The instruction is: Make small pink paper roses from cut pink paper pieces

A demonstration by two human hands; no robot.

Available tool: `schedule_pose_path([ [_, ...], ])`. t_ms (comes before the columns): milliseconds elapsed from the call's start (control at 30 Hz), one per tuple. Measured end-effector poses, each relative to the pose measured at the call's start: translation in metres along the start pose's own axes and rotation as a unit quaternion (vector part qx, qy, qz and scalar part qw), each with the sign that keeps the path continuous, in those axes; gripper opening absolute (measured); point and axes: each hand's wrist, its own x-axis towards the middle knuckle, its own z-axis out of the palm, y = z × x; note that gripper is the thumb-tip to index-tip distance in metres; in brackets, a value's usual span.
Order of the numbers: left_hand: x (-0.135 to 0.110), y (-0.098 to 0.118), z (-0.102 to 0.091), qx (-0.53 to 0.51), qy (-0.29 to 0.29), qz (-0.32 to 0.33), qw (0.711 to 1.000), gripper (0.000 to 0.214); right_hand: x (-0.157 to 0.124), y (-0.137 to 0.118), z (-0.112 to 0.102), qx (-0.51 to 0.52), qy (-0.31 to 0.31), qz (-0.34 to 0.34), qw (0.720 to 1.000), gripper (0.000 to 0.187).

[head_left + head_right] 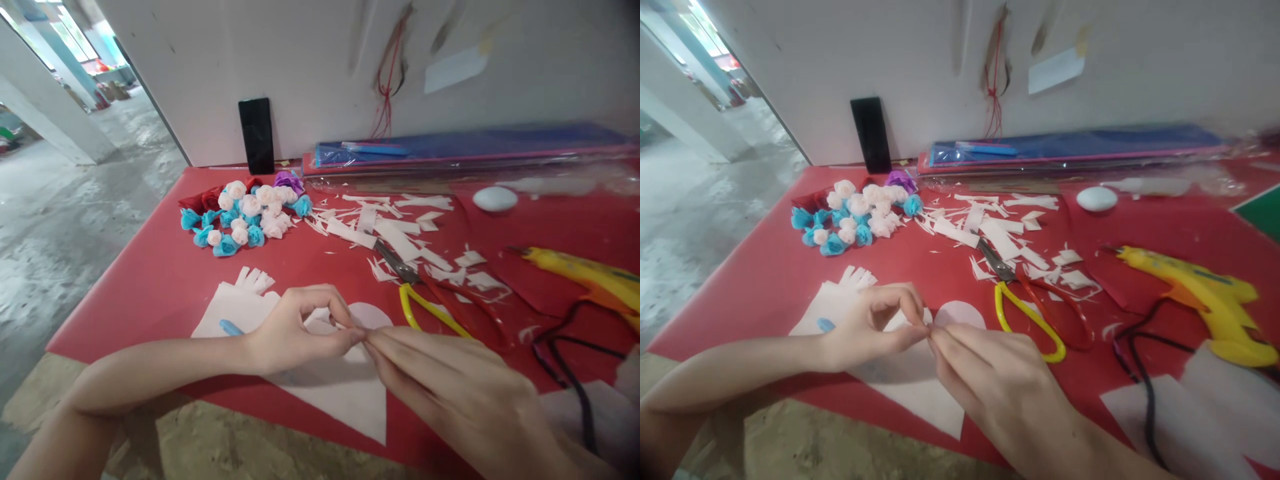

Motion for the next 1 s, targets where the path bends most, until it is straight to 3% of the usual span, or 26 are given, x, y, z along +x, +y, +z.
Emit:
schedule_pose_path([
  [200,-0.001,-0.001,0.002,-0.008,0.007,-0.042,0.999,0.012,-0.003,0.002,0.004,-0.003,0.027,-0.013,1.0,0.048],
  [267,0.001,-0.002,0.001,0.011,0.01,-0.007,1.0,0.011,0.0,0.002,0.002,0.023,0.024,0.014,0.999,0.051],
  [333,0.004,-0.003,-0.003,0.045,0.008,0.072,0.996,0.009,0.003,0.002,-0.002,0.094,0.0,0.094,0.991,0.05],
  [400,0.009,-0.003,-0.01,0.093,-0.001,0.177,0.98,0.007,0.005,0.004,-0.005,0.199,-0.014,0.185,0.962,0.043],
  [500,0.017,-0.001,-0.022,0.174,-0.034,0.294,0.939,0.003,0.003,0.012,-0.004,0.39,-0.062,0.285,0.874,0.034],
  [567,0.02,0.001,-0.029,0.212,-0.052,0.313,0.924,0.001,0.0,0.018,-0.003,0.486,-0.111,0.319,0.806,0.029],
  [633,0.021,0.004,-0.032,0.23,-0.054,0.293,0.926,0.004,-0.002,0.022,-0.001,0.537,-0.146,0.338,0.759,0.027],
  [833,0.015,0.007,-0.022,0.225,-0.081,0.277,0.931,0.022,0.002,0.019,-0.002,0.544,-0.223,0.382,0.713,0.031],
  [1000,0.013,0.008,-0.014,0.199,-0.079,0.275,0.937,0.005,0.007,0.012,-0.004,0.532,-0.228,0.394,0.714,0.03],
])
